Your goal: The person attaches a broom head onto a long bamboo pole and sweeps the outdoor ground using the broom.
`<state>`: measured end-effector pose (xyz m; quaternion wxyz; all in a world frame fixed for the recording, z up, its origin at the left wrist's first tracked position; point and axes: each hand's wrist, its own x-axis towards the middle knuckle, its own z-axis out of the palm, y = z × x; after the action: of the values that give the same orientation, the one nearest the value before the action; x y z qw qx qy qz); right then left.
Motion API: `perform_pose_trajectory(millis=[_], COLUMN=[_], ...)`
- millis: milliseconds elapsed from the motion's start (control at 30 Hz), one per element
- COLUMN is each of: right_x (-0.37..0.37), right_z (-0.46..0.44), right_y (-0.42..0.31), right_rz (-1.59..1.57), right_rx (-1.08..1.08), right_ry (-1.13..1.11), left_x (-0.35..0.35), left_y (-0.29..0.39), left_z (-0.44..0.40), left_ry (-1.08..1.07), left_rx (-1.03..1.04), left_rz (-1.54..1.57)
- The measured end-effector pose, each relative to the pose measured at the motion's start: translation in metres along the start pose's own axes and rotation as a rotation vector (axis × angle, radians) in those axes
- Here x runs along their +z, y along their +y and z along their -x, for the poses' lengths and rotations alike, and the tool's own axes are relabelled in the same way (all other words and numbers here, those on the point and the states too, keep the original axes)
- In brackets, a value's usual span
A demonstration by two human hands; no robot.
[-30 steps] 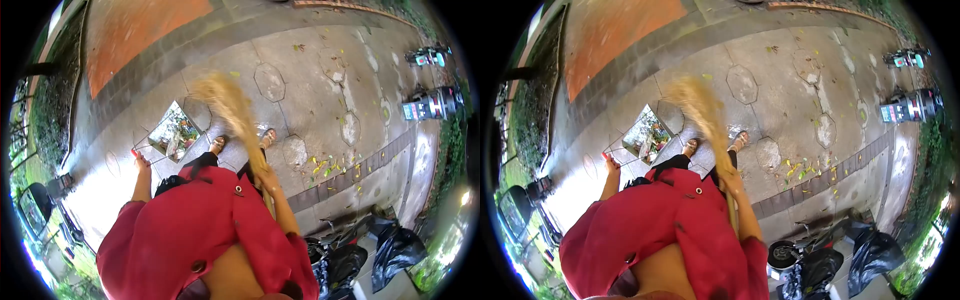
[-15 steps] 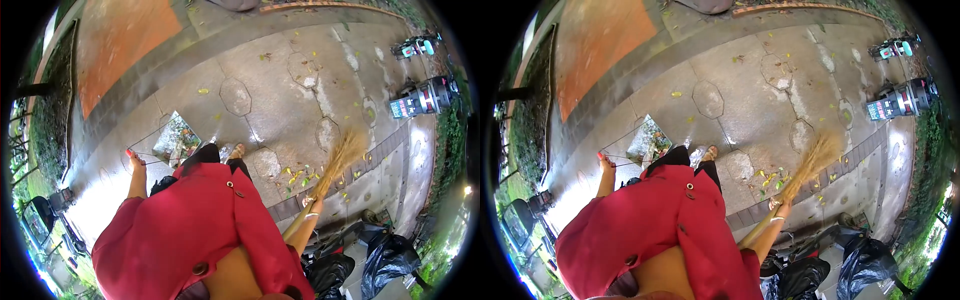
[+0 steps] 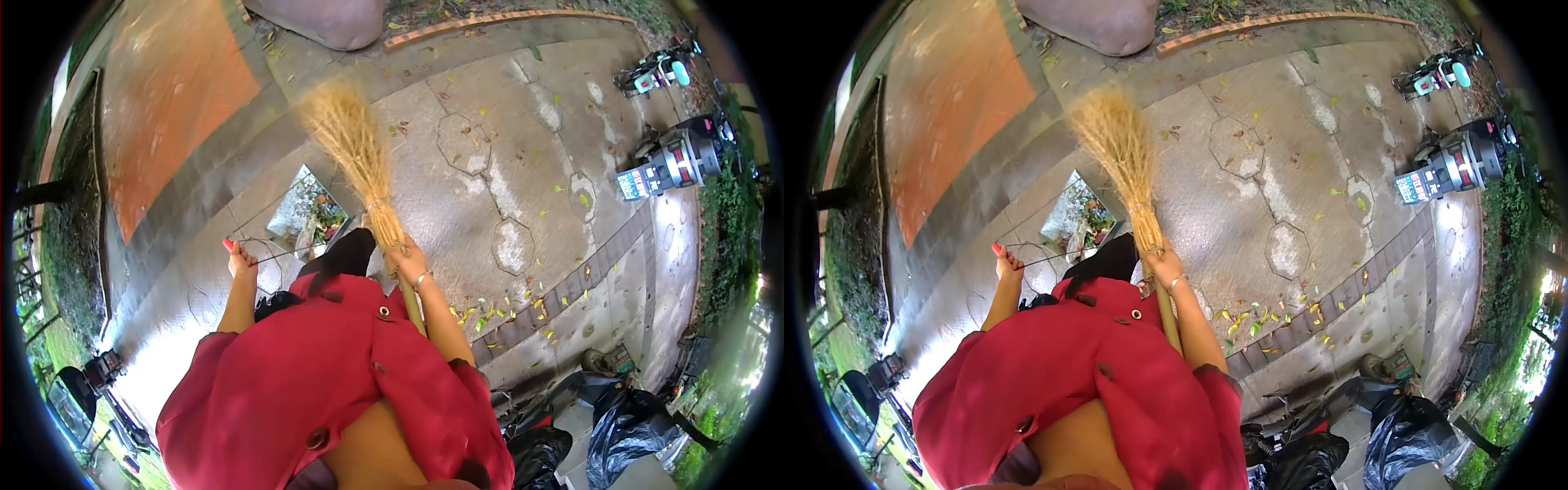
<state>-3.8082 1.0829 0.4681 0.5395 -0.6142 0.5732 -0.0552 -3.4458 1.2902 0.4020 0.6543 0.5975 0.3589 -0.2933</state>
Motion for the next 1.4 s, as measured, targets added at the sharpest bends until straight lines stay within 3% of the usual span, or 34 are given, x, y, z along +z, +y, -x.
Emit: perform_pose_trajectory(millis=[67, 133, 200, 267, 367, 433, 467, 500, 567, 600, 633, 700, 767, 900, 967, 1067, 1133, 1233, 1267, 1400], right_x=[-0.01, -0.026, -0.071, -0.093, -0.155, -0.202, -0.228, -0.24, -0.242, -0.239, -0.231, -0.213, -0.201, -0.207, -0.209, -0.217, -0.227, -0.264, -0.288, -0.306], right_z=[-0.019, -0.027, -0.004, 0.005, 0.016, 0.017, 0.022, 0.023, 0.027, 0.024, 0.014, -0.018, -0.046, -0.11, -0.151, -0.223, -0.257, -0.254, -0.241, -0.194], right_y=[-0.006, 0.036, 0.014, 0.117, 0.227, 0.226, 0.161, 0.099, 0.089, 0.091, 0.093, 0.053, -0.007, -0.077, -0.1, -0.075, -0.072, -0.048, -0.054, 0.073], right_rz=[-0.024, -0.236, -0.495, -0.506, -0.86, -1.011, -1.222, -1.218, -1.157, -1.084, -1.081, -1.088, -1.066, -0.866, -0.797, -0.592, -0.121, -0.281, -0.409, -0.779], right_rx=[-0.011, 0.174, 0.405, 0.501, 0.652, 0.787, 0.858, 0.834, 0.628, 0.561, 0.588, 0.479, 0.467, 0.38, 0.274, 0.183, 0.166, 0.345, 0.514, 0.425], right_ry=[0.0, -0.01, 0.224, 0.42, 0.477, 0.596, 0.574, 0.638, 0.654, 0.546, 0.69, 0.646, 0.561, 0.165, 0.175, 0.015, -0.028, 0.121, 0.09, 0.568], left_x=[0.027, 0.058, 0.084, 0.114, 0.148, 0.168, 0.175, 0.182, 0.195, 0.197, 0.202, 0.226, 0.259, 0.308, 0.325, 0.355, 0.381, 0.427, 0.443, 0.507], left_y=[0.003, 0.011, 0.015, 0.021, 0.02, 0.022, 0.024, 0.026, 0.022, 0.018, 0.013, 0.003, -0.004, -0.015, -0.018, -0.02, -0.026, -0.035, -0.038, -0.045], left_z=[-0.001, -0.004, -0.011, -0.009, -0.014, -0.012, -0.011, -0.012, -0.017, -0.02, -0.023, -0.03, -0.019, 0.0, 0.005, 0.026, 0.033, 0.038, 0.039, 0.045], left_ry=[0.013, 0.012, 0.001, -0.044, -0.015, -0.03, -0.049, -0.068, -0.05, -0.035, -0.037, -0.058, -0.072, -0.094, -0.091, -0.084, -0.113, -0.138, -0.129, -0.201], left_rx=[-0.001, 0.013, 0.017, 0.038, 0.045, 0.031, 0.036, 0.043, 0.054, 0.063, 0.066, 0.061, 0.069, 0.111, 0.08, 0.073, 0.07, 0.061, 0.054, 0.061], left_rz=[-0.018, -0.042, -0.062, -0.078, -0.115, -0.112, -0.127, -0.144, -0.164, -0.193, -0.194, -0.223, -0.21, -0.243, -0.282, -0.277, -0.283, -0.294, -0.303, -0.323])
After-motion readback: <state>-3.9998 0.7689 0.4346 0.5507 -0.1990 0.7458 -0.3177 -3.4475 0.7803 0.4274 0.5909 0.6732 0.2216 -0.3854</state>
